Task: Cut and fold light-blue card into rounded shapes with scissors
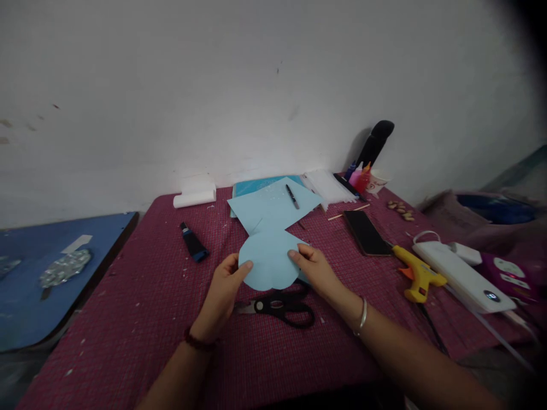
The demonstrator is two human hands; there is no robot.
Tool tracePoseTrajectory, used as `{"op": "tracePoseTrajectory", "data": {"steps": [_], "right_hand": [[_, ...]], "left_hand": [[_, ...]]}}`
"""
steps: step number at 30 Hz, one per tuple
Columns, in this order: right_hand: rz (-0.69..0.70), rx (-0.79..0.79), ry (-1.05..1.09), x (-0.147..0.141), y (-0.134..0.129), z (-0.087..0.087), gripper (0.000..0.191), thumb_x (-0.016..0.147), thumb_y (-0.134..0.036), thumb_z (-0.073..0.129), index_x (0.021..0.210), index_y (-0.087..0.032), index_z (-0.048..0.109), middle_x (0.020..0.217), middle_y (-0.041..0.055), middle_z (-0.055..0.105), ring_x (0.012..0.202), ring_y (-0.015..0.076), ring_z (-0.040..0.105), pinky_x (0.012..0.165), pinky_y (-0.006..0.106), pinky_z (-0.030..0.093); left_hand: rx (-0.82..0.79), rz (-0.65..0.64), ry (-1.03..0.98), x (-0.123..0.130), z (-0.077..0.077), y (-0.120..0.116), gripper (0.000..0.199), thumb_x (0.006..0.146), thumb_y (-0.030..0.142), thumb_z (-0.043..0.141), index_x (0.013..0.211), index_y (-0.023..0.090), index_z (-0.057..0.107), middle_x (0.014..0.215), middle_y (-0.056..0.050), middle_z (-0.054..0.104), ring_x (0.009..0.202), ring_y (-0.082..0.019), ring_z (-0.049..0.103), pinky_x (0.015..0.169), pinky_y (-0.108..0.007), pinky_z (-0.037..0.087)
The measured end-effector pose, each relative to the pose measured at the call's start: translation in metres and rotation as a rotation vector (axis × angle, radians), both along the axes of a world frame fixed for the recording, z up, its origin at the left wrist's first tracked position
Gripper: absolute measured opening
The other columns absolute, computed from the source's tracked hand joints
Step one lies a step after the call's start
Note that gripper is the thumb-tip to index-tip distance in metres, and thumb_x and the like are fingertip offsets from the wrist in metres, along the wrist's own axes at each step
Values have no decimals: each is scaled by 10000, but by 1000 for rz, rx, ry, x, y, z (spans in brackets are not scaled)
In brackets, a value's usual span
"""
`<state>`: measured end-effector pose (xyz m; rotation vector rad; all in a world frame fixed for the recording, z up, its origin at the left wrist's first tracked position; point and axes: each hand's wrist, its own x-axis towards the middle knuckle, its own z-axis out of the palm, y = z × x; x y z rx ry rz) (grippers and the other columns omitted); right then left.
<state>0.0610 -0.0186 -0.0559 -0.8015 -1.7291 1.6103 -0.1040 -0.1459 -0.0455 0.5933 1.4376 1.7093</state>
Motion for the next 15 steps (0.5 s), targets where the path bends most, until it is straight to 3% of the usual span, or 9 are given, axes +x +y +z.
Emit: {"op": "tracePoseTrajectory", "data": {"steps": [2, 6, 11, 15], "right_hand": [[-2, -73, 21, -1, -1, 1, 336, 745, -494, 610, 667, -173, 547, 589, -35, 446, 557, 106, 376, 516, 239, 310], [16, -226, 100, -2, -2, -1, 351, 703, -493, 677, 771, -152, 627, 643, -14, 554, 575, 113, 448, 555, 251, 364], [121, -299, 168, -4, -3, -3, 406, 652, -456, 754, 903, -149, 666, 789, 18, 668, 676, 140, 558, 661, 280, 447], [175, -306, 174, -5, -5, -4, 418, 594, -406, 800, 894, -143, 675, 816, 19, 691, 699, 149, 587, 728, 315, 474]], "left_hand": [[-33, -92, -116, 2, -3, 1, 378, 672, 315, 776, 983, 126, 674, 872, -68, 721, 746, -169, 642, 746, -308, 512], [-30, -154, -268, 5, -7, 1, 363, 696, 324, 761, 972, 101, 686, 915, -113, 735, 765, -197, 669, 762, -332, 531], [-2, -196, -218, 5, -5, 1, 359, 708, 344, 754, 958, 94, 691, 932, -116, 738, 790, -200, 680, 757, -314, 538], [18, -188, -187, 4, -4, 2, 371, 699, 349, 762, 960, 94, 692, 918, -112, 740, 778, -191, 681, 751, -307, 544]]}}
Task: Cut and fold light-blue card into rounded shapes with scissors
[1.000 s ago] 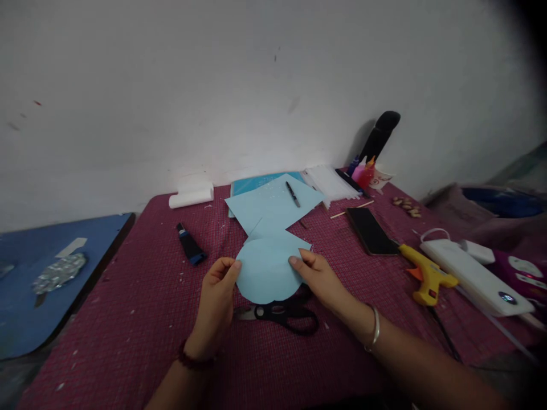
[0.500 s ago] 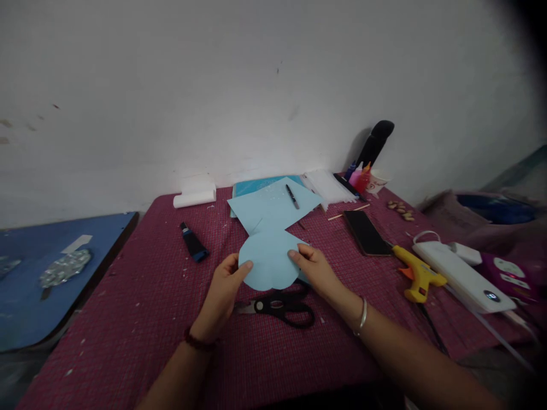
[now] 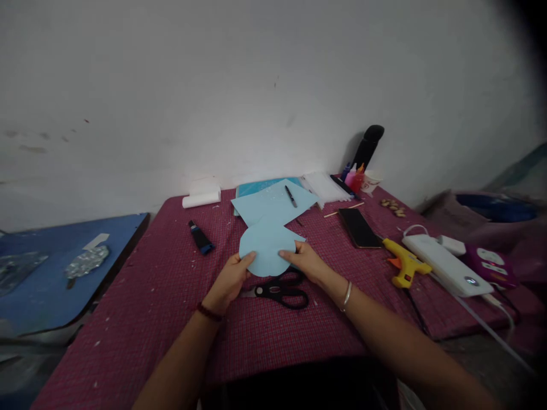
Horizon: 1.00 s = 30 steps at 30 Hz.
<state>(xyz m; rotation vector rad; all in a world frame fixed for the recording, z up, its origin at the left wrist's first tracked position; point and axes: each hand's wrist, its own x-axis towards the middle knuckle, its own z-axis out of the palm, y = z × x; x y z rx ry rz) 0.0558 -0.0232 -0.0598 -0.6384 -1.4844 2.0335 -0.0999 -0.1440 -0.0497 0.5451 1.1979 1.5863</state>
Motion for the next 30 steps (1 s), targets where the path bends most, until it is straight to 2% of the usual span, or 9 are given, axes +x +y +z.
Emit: {"op": "tracePoseTrajectory", "data": {"steps": [6, 11, 17, 20, 22, 26, 30], "right_hand": [[-93, 80, 16, 0, 0, 1, 344, 588, -417, 778, 749, -137, 661, 658, -17, 635, 589, 114, 527, 603, 261, 431], [-119, 132, -12, 0, 4, -2, 345, 599, -448, 753, 726, -143, 653, 610, -14, 623, 538, 116, 517, 535, 251, 411], [-92, 148, -14, 1, 8, -10, 376, 605, -463, 754, 755, -133, 655, 630, -3, 636, 543, 122, 528, 535, 256, 422], [-85, 153, 47, 1, 9, -12, 428, 615, -447, 764, 893, -137, 664, 773, 19, 679, 645, 144, 577, 608, 278, 464], [-82, 157, 79, 1, 9, -13, 484, 613, -425, 775, 988, -144, 656, 858, 31, 691, 702, 156, 595, 653, 294, 481], [-83, 163, 48, 1, 8, -12, 479, 587, -421, 781, 946, -127, 664, 777, 26, 680, 644, 154, 575, 628, 300, 475], [-124, 191, 29, 2, 5, -10, 438, 578, -430, 761, 884, -133, 660, 710, 3, 649, 599, 136, 535, 594, 282, 451]], "left_hand": [[48, 95, -18, -2, -3, 2, 342, 727, 345, 745, 968, 110, 684, 991, -116, 731, 816, -196, 683, 771, -310, 545], [80, 104, 36, -5, -1, 1, 401, 733, 418, 723, 981, 106, 676, 993, -139, 725, 802, -211, 685, 718, -320, 548], [113, 130, 114, -15, -5, 0, 387, 600, 330, 827, 890, 115, 686, 877, -83, 733, 702, -163, 656, 679, -280, 527], [111, 118, 149, -15, -6, 0, 351, 576, 326, 835, 814, 109, 694, 792, -66, 726, 670, -160, 638, 669, -281, 516], [112, 92, 182, -11, -5, -1, 356, 571, 316, 836, 824, 101, 707, 809, -77, 729, 687, -170, 637, 681, -289, 513], [104, 50, 241, -2, -4, -1, 432, 569, 300, 836, 928, 92, 717, 883, -104, 736, 727, -200, 645, 710, -317, 512], [85, 93, 268, -2, -7, 0, 430, 552, 309, 839, 909, 101, 721, 872, -89, 738, 724, -198, 642, 700, -298, 502]]}}
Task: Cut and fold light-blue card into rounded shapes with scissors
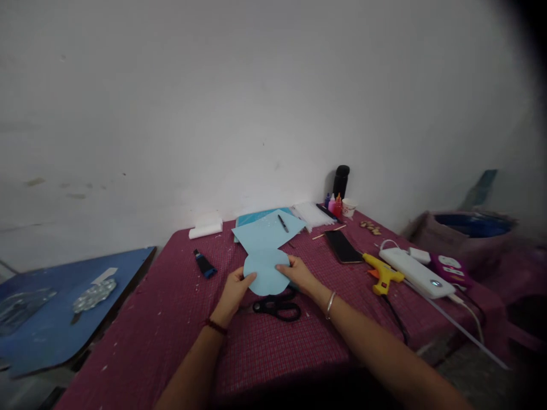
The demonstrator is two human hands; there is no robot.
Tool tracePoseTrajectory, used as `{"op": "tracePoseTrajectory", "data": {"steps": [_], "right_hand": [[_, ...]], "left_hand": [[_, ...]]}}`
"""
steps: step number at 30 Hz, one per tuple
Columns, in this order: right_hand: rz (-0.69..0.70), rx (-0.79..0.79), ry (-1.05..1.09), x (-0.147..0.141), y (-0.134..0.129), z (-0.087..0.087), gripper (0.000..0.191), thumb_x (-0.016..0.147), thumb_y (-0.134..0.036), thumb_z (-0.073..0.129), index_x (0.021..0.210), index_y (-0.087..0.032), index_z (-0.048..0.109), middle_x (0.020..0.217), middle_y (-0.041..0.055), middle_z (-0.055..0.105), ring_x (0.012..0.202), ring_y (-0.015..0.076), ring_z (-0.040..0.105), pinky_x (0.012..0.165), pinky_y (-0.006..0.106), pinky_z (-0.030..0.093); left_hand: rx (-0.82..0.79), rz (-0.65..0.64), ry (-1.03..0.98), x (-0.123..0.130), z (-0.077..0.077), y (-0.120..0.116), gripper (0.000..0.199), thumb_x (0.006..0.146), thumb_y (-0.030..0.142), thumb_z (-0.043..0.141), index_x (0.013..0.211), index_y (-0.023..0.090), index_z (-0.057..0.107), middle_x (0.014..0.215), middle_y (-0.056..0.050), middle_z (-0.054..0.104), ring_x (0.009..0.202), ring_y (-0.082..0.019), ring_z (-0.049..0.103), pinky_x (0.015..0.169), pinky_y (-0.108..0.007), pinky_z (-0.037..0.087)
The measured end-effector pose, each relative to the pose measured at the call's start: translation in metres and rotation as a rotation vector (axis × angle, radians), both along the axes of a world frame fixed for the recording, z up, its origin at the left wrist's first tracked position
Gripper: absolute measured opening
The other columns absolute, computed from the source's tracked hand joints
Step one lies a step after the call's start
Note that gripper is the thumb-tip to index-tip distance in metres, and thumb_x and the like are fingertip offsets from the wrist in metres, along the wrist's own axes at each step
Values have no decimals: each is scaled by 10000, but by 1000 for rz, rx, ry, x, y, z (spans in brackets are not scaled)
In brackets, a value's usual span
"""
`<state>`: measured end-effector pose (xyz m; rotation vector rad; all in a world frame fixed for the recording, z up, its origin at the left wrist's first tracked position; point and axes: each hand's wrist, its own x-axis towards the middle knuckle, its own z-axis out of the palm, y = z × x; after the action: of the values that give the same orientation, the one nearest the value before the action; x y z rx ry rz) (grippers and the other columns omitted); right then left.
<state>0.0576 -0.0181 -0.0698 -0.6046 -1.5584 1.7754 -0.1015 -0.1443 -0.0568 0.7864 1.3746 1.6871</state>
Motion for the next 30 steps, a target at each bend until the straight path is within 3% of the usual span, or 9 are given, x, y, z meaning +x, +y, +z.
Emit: {"op": "tracePoseTrajectory", "data": {"steps": [3, 7, 9, 13, 16, 18, 22, 30], "right_hand": [[-19, 17, 0, 1, -2, 2, 373, 568, -408, 754, 807, -142, 647, 654, -20, 609, 575, 119, 498, 563, 256, 420], [-23, 49, 17, 1, -2, 5, 257, 591, -357, 718, 714, -155, 616, 602, -41, 550, 557, 103, 454, 519, 221, 366], [-15, 42, 22, 1, -2, 6, 228, 603, -332, 700, 727, -157, 621, 600, -45, 539, 546, 98, 443, 507, 214, 349], [28, -37, 23, 3, -5, 9, 220, 604, -305, 701, 751, -158, 628, 602, -48, 550, 527, 96, 454, 504, 212, 343], [75, -106, 49, 4, -9, 11, 257, 592, -308, 734, 768, -148, 637, 604, -45, 578, 526, 96, 474, 518, 215, 359], [95, -151, 72, 5, -10, 11, 317, 581, -317, 760, 822, -141, 652, 638, -33, 618, 541, 102, 503, 536, 221, 380], [163, -191, 107, 5, -11, 10, 408, 582, -346, 785, 909, -132, 671, 732, 3, 688, 597, 126, 572, 601, 251, 433], [172, -155, 99, 4, -10, 7, 431, 586, -387, 809, 914, -136, 684, 768, 11, 712, 615, 129, 587, 620, 259, 441]], "left_hand": [[1, 38, -18, -2, -4, 1, 416, 578, 364, 812, 891, 109, 711, 822, -70, 729, 679, -179, 628, 641, -273, 490], [3, 78, -57, 0, -6, 1, 358, 629, 447, 748, 735, 117, 656, 596, -15, 640, 496, -132, 536, 465, -232, 409], [8, 77, -82, 2, -4, 1, 347, 648, 443, 726, 763, 125, 647, 593, -8, 631, 482, -130, 529, 443, -229, 401], [16, 12, -136, 4, 3, -3, 439, 596, 276, 770, 997, 135, 662, 830, -56, 715, 641, -160, 628, 569, -255, 491], [16, -20, -205, 2, 6, -7, 383, 558, 197, 786, 920, 125, 680, 817, -55, 726, 681, -166, 648, 643, -266, 513], [15, -26, -241, 1, 7, -8, 335, 562, 191, 790, 873, 125, 683, 797, -53, 731, 687, -169, 658, 673, -275, 523], [29, -56, -315, 1, 9, -9, 415, 592, 200, 799, 982, 119, 680, 930, -103, 744, 787, -216, 689, 758, -328, 538], [25, -23, -326, 3, 11, -6, 445, 652, 329, 785, 1011, 86, 684, 989, -146, 734, 930, -282, 680, 854, -358, 512]]}}
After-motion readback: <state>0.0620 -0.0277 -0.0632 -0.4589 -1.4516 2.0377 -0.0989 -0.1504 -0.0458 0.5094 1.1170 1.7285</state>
